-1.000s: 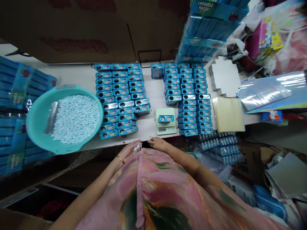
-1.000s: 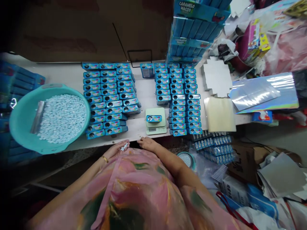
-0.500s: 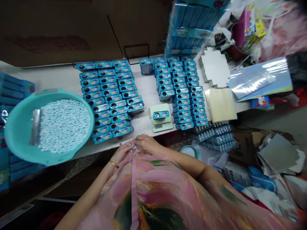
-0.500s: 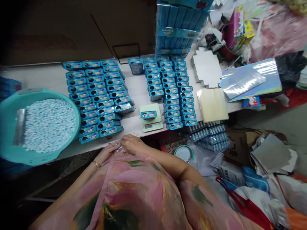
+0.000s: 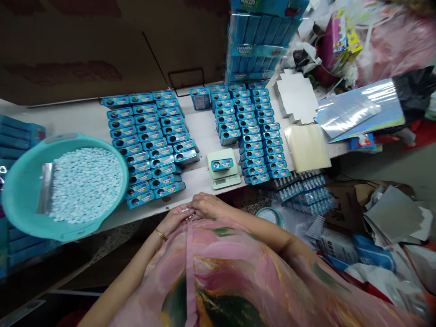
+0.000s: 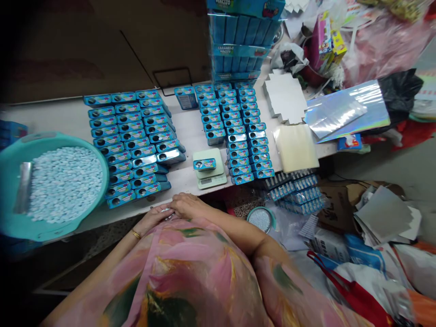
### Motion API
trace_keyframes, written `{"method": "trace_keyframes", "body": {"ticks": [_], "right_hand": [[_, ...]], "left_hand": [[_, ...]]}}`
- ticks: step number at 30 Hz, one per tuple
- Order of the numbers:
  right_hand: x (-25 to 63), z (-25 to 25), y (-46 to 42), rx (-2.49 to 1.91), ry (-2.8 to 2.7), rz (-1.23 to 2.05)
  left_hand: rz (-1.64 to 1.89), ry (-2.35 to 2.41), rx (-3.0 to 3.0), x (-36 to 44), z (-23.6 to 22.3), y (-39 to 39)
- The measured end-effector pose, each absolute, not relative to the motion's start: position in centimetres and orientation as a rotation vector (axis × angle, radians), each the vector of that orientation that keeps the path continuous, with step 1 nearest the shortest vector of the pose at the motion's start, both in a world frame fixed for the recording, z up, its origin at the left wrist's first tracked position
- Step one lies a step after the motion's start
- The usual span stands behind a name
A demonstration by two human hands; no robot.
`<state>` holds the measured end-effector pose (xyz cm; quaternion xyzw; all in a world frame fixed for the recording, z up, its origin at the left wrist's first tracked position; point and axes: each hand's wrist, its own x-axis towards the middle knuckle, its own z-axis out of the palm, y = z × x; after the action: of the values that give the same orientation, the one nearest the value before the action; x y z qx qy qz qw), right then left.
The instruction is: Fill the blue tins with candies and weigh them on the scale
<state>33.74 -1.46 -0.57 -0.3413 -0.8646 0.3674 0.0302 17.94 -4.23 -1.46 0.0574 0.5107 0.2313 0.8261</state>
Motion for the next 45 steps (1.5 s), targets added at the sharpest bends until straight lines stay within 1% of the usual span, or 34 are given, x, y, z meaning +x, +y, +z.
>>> {"method": "trace_keyframes", "body": {"ticks": [7,11,14,19,22,25,27,29,31,34,37,40,45], "right_hand": [[35.3,-0.6,-1.8,-1.152,-2.616,1.105],[36.4,-0.6,-1.8,-1.252,-2.532,1.022],[37.5,-0.2,-0.7,-1.327,-2.342,0.913],[40.4,0.3,3.6,-1.421,-2.049,0.711],[41.6,0.3,4.9,-1.441,-1.975,0.706],[40.7,0.7,3.5,-1.420,-1.858,0.738],[39.0,1.4,1.6,-1.301,-1.916,0.800],[37.3,1.9,-0.1,-1.134,-2.087,0.844],[36.9,2.0,-1.0,-1.098,-2.195,0.802],[39.4,1.4,-0.2,-1.394,-2.076,0.645],[43.3,0.1,2.1,-1.646,-1.962,0.560],[45.2,-1.1,4.1,-1.639,-2.111,0.594],[44.0,-1.0,5.1,-1.645,-2.317,0.592]], "left_hand": [[0.449,1.080,0.127,19.2,-1.7,-3.7],[0.424,1.090,0.139,20.4,-1.9,-2.8],[0.483,1.070,0.147,21.3,-1.1,-1.7],[0.626,1.090,0.165,21.5,0.2,-0.4],[0.666,1.094,0.117,20.9,0.1,-0.6],[0.666,1.092,0.036,20.5,-0.3,-1.1],[0.662,1.088,-0.034,20.4,-0.7,-1.5],[0.654,1.080,-0.121,20.3,-1.0,-1.9],[0.633,1.050,-0.186,19.8,-1.1,-2.2],[0.654,0.971,-0.221,18.4,-0.8,-2.4],[0.795,0.958,-0.256,16.2,-0.2,-2.2],[0.901,0.995,-0.274,14.2,0.4,-1.9],[0.991,1.003,-0.289,12.7,0.4,-2.5]]}}
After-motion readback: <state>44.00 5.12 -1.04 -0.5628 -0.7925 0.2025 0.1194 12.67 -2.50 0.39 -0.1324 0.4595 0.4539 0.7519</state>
